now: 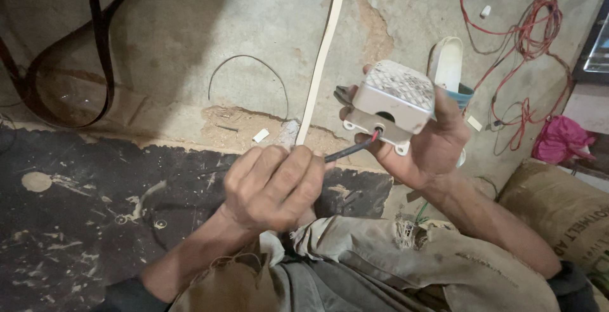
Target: The person sits on the floor and repeatedly strikes a white plastic electrical component with a pair of pliers. They rotate the component to hit different sides and edges, then set the pliers down and briefly handle a bag of materials.
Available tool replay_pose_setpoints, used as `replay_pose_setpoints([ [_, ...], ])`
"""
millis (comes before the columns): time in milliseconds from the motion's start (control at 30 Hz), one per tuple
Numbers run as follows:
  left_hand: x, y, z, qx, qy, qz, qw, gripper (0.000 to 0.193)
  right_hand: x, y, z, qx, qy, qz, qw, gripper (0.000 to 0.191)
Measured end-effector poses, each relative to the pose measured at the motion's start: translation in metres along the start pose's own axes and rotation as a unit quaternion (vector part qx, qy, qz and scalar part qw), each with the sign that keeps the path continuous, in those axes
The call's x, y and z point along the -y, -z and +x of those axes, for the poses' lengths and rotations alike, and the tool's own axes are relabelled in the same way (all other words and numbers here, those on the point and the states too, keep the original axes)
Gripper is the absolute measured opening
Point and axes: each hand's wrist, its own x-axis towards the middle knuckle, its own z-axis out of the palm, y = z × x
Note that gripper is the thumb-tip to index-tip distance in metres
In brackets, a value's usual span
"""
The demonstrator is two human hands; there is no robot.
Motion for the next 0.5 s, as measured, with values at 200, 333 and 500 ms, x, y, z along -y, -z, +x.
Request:
replay_pose_setpoints([
  [200,0.004,0.000,-0.008,0.114,0.055,-0.012,0.992,0.021,0.004,0.014,-0.002,-0.128,0.030,-0.064,0.989,0.056],
  [333,0.012,-0.013,-0.028,0.130,0.331,-0.363,0.861,0.030,0.002,0.022,0.000,-0.135,0.011,-0.081,0.987,0.051],
  [500,0.017,-0.022,-0.043,0.262,0.476,-0.295,0.786,0.027,-0.007,0.044,0.012,-0.238,-0.070,-0.200,0.948,0.036],
])
